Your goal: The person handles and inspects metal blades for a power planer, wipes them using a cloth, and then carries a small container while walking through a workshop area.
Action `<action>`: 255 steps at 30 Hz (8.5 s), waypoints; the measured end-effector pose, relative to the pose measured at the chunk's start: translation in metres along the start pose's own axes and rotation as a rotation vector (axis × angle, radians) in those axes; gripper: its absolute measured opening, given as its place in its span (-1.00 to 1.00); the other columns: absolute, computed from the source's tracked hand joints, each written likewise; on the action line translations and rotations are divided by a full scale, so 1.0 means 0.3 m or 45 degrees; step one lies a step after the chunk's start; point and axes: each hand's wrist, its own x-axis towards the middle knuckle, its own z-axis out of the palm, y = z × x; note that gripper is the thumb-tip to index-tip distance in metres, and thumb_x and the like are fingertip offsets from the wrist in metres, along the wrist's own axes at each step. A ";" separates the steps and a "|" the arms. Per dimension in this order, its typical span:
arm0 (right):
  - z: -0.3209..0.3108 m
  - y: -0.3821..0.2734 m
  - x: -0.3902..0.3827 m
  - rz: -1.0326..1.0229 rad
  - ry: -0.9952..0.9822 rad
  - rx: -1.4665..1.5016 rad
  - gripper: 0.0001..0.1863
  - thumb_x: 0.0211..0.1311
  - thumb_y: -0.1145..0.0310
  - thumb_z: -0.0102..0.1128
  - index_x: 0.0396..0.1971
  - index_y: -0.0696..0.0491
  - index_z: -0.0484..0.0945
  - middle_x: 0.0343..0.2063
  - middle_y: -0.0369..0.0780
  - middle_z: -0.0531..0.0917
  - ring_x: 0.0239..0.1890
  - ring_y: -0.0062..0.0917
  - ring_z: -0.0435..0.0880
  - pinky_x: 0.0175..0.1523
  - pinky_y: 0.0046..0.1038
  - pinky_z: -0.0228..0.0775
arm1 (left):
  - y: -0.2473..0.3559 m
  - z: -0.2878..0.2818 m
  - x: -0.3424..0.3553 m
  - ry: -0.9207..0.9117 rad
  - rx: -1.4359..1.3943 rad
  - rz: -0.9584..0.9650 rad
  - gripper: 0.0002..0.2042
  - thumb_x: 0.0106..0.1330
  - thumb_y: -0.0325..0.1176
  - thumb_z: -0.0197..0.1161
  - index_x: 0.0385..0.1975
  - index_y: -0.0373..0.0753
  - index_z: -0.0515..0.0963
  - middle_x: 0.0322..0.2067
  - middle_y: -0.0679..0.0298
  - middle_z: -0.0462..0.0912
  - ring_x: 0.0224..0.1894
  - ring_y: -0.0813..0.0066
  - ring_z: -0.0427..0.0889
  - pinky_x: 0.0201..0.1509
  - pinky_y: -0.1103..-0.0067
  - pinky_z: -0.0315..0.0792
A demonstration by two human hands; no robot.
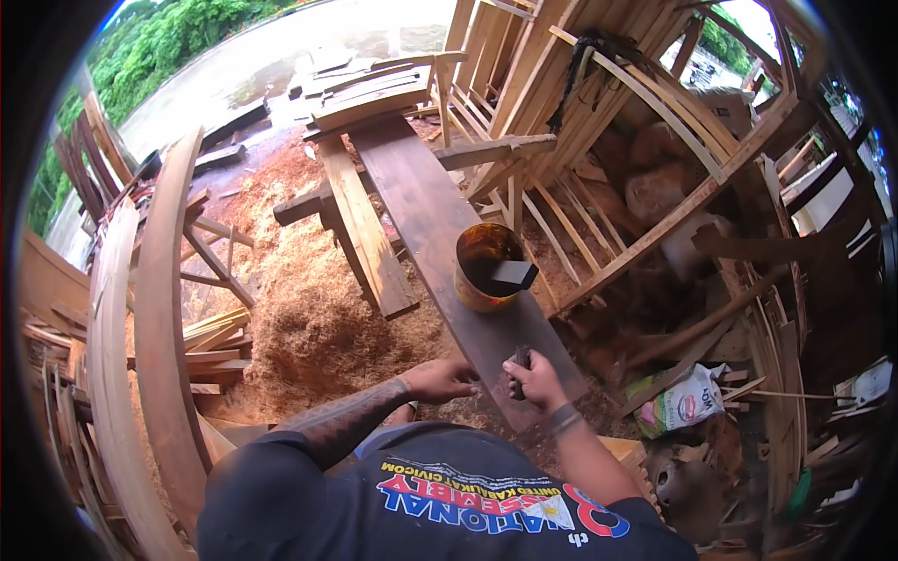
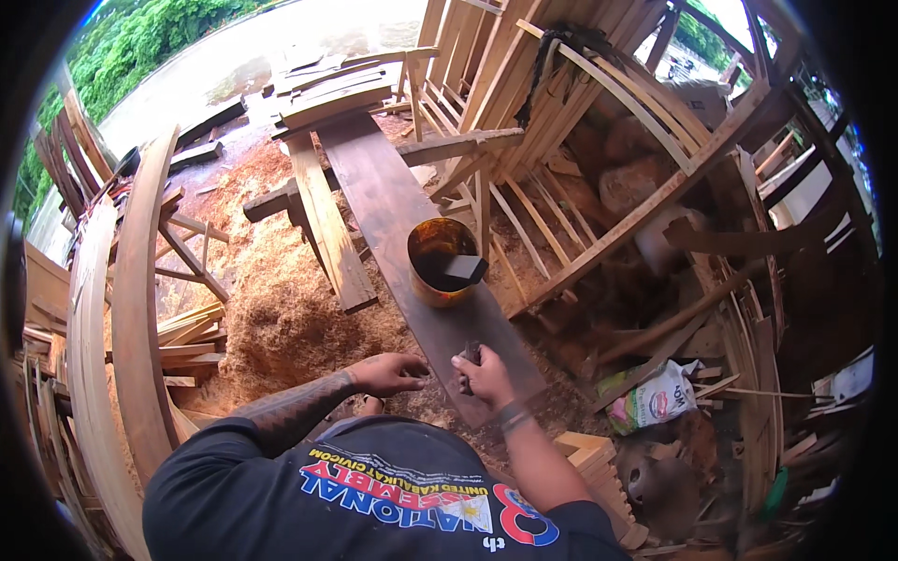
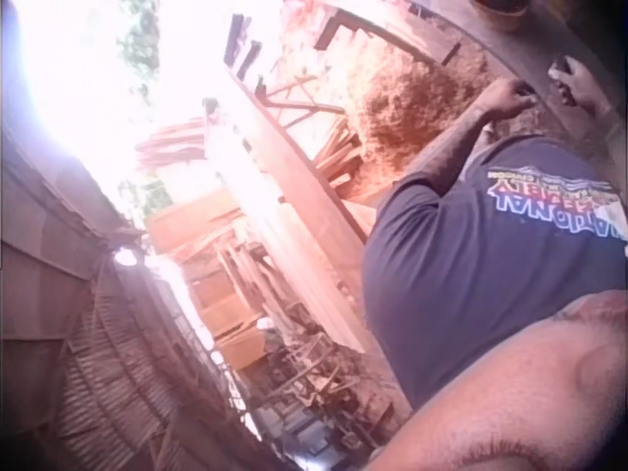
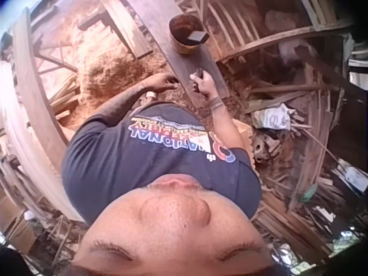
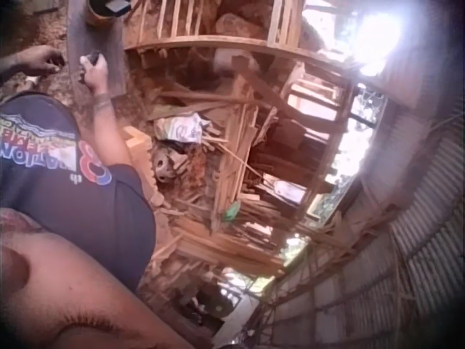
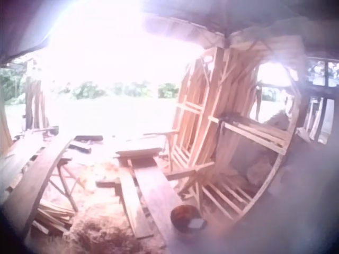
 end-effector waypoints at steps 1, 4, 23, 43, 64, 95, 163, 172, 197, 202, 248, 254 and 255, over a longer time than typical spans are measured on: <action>0.000 -0.067 -0.004 -0.049 -0.029 -0.167 -0.80 0.33 0.39 0.32 -0.17 0.09 0.50 -0.48 -0.31 0.56 -0.53 -0.65 0.57 -0.47 -0.53 0.49 | -0.021 -0.004 -0.009 0.009 -0.010 0.004 -0.53 0.43 -0.05 0.25 0.16 -0.28 0.55 0.05 0.04 0.68 0.11 0.17 0.66 0.26 0.36 0.47; 0.090 -0.340 -0.014 -0.367 -0.119 -0.322 -0.73 0.30 0.40 0.33 -0.09 0.11 0.49 -0.49 -0.32 0.54 -0.52 -0.66 0.57 -0.44 -0.52 0.51 | -0.158 0.008 -0.047 -0.144 0.153 -0.150 -0.49 0.40 0.07 0.21 0.14 -0.22 0.57 0.05 0.04 0.68 0.12 0.15 0.66 0.22 0.33 0.50; 0.395 -0.508 0.743 -0.085 -0.497 -2.820 -0.62 0.26 0.29 0.09 0.03 -0.01 0.71 0.16 -0.09 0.65 0.25 -0.23 0.60 0.28 -0.19 0.44 | -1.230 0.077 -0.634 -0.050 -0.150 -1.256 -0.53 0.24 0.04 0.29 -0.25 -0.34 0.74 -0.41 0.07 0.75 -0.43 0.29 0.72 -0.32 0.38 0.60; 0.281 -0.337 0.799 -0.426 -0.008 -2.587 -0.69 0.26 0.35 0.02 -0.40 0.05 0.79 -0.30 -0.04 0.78 -0.21 -0.22 0.80 -0.07 -0.20 0.65 | -1.377 -0.290 -0.466 -0.018 -0.182 -0.966 -0.55 0.22 0.05 0.39 -0.07 -0.19 0.73 -0.17 0.11 0.78 -0.16 0.32 0.75 -0.04 0.41 0.59; 0.295 -0.330 0.774 -0.653 0.157 -2.644 -0.75 0.18 0.30 0.09 -0.43 0.02 0.76 -0.32 -0.08 0.78 -0.23 -0.25 0.78 -0.12 -0.18 0.59 | -1.408 -0.389 -0.419 -0.026 -0.132 -0.722 -0.58 0.29 0.00 0.35 -0.12 -0.27 0.72 -0.35 0.23 0.75 -0.38 0.45 0.68 -0.20 0.46 0.59; 0.343 -0.493 0.626 -0.436 0.088 -2.665 -0.73 0.20 0.30 0.08 -0.37 -0.03 0.80 -0.29 -0.15 0.80 -0.17 -0.26 0.80 -0.14 -0.20 0.61 | -1.456 -0.383 -0.350 -0.046 -0.375 -0.850 -0.66 0.33 -0.12 0.36 -0.16 -0.30 0.72 -0.36 0.21 0.77 -0.39 0.47 0.69 -0.28 0.48 0.57; -0.304 0.087 -0.323 -0.339 0.746 0.492 -0.79 0.47 0.28 0.18 -0.17 0.12 0.65 -0.32 -0.24 0.77 -0.41 -0.67 0.69 -0.33 -0.56 0.56 | -0.041 -0.602 1.075 -0.958 1.360 0.421 -0.60 0.32 -0.28 0.23 0.14 -0.23 0.58 0.02 -0.02 0.68 0.06 0.21 0.67 0.12 0.38 0.53; -0.296 0.116 -0.270 -0.316 0.636 0.435 -0.77 0.47 0.31 0.18 -0.12 0.18 0.65 -0.31 -0.20 0.76 -0.39 -0.62 0.70 -0.29 -0.54 0.58 | -0.567 -0.764 1.210 -1.005 1.631 0.719 -0.75 0.26 -0.53 0.16 -0.13 -0.18 0.69 -0.06 0.17 0.73 0.00 0.34 0.69 0.13 0.47 0.50; -0.345 0.211 -0.263 -0.331 0.567 0.179 -0.78 0.46 0.35 0.19 -0.18 0.21 0.67 -0.38 -0.23 0.75 -0.38 -0.67 0.69 -0.27 -0.57 0.57 | 0.260 -0.686 0.606 0.299 0.894 0.170 -0.68 0.11 -0.30 0.46 -0.21 -0.27 0.52 -0.35 0.02 0.68 -0.29 0.01 0.67 -0.22 0.22 0.48; -0.325 0.121 -0.248 -0.315 0.550 0.228 -0.81 0.46 0.40 0.15 -0.16 0.18 0.68 -0.39 -0.29 0.75 -0.46 -0.75 0.61 -0.34 -0.64 0.44 | 0.451 -0.737 0.352 0.533 0.499 0.322 -0.67 0.09 -0.40 0.48 -0.21 -0.34 0.51 -0.37 0.20 0.66 -0.32 0.45 0.66 -0.22 0.47 0.53; -0.501 0.173 -0.031 -0.471 0.631 -1.262 -0.69 0.35 0.20 0.22 -0.17 0.15 0.70 -0.44 -0.08 0.70 -0.37 -0.18 0.70 -0.11 -0.23 0.54 | -0.049 0.108 0.475 0.320 0.851 0.048 -0.46 0.09 -0.23 0.38 0.15 -0.13 0.52 0.12 0.04 0.49 0.15 -0.11 0.46 0.28 0.19 0.40; -0.510 0.163 -0.011 -0.107 0.285 -0.716 -0.71 0.31 0.28 0.24 -0.12 0.17 0.69 -0.41 -0.09 0.73 -0.29 -0.40 0.72 -0.11 -0.38 0.50 | -0.017 0.092 0.465 0.232 0.755 0.016 -0.51 0.08 -0.28 0.37 0.08 -0.15 0.53 0.09 0.04 0.50 0.15 -0.13 0.45 0.29 0.21 0.34; -0.502 0.162 -0.007 -0.107 0.278 -0.718 -0.71 0.31 0.28 0.24 -0.12 0.17 0.69 -0.41 -0.09 0.73 -0.29 -0.40 0.72 -0.11 -0.38 0.50 | -0.020 0.093 0.461 0.236 0.754 0.010 -0.51 0.08 -0.28 0.37 0.08 -0.15 0.53 0.09 0.04 0.50 0.15 -0.13 0.45 0.29 0.21 0.34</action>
